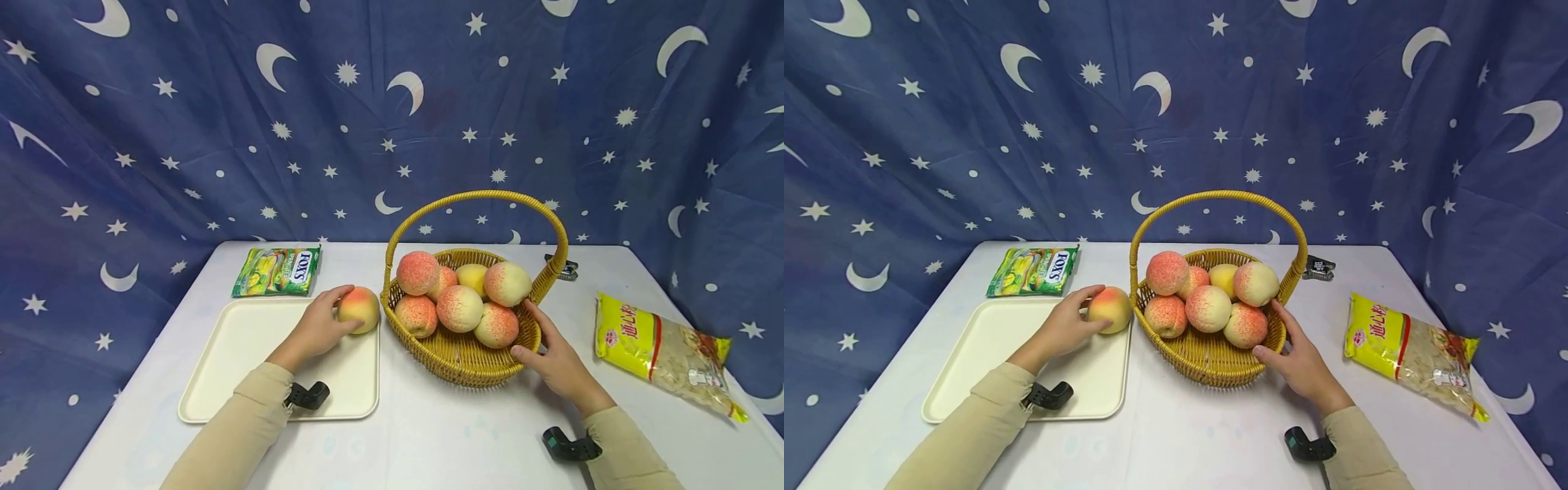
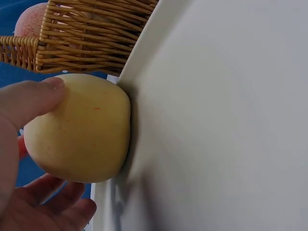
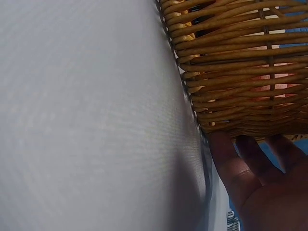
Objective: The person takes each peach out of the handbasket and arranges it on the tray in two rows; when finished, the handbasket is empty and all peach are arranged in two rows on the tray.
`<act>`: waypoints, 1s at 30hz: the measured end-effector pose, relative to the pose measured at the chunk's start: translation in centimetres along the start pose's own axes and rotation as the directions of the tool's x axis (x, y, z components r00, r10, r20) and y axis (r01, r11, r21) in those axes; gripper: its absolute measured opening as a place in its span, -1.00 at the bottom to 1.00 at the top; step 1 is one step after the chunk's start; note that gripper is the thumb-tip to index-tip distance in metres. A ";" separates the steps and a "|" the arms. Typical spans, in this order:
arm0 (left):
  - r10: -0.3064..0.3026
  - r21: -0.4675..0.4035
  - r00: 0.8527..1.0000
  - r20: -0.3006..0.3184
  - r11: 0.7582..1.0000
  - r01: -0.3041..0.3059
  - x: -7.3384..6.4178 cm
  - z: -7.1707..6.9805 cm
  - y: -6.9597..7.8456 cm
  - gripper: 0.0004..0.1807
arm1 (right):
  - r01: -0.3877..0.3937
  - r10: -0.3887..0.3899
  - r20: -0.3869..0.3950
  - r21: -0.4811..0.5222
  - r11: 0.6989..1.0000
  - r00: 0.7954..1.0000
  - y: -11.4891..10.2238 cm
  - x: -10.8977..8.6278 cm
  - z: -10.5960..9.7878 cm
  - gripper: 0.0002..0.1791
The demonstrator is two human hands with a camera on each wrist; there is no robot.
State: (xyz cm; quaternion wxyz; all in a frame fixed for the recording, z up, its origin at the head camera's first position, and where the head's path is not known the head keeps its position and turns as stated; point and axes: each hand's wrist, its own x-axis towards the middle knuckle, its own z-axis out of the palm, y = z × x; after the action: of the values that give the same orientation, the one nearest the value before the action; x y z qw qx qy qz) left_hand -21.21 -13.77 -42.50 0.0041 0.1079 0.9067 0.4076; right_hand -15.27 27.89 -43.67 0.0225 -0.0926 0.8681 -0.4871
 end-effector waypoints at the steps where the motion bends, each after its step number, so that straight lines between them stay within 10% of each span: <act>1: -0.003 -0.001 1.000 -0.005 1.000 0.003 0.0 0.0 0.0 -0.23 | 0.002 -0.002 -0.002 0.001 1.000 1.000 0.0 0.0 0.0 0.00; 17: 0.003 0.033 1.000 -0.021 0.999 -0.002 -0.4 -0.6 0.8 -0.10 | 0.040 -0.040 -0.004 0.061 0.997 0.999 0.5 -0.1 0.2 -0.06; 30: 0.179 0.001 0.982 -0.062 0.984 -0.179 -2.1 -1.4 3.1 -0.13 | 0.034 -0.034 -0.005 0.093 0.995 0.999 0.5 -0.1 0.2 -0.07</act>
State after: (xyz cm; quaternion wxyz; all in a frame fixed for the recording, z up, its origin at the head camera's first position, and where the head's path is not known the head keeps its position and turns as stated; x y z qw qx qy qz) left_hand -18.68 -13.23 -39.40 -0.0601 0.1763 0.8921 0.4116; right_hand -15.22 27.98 -44.23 0.0168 -0.1054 0.8427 -0.5277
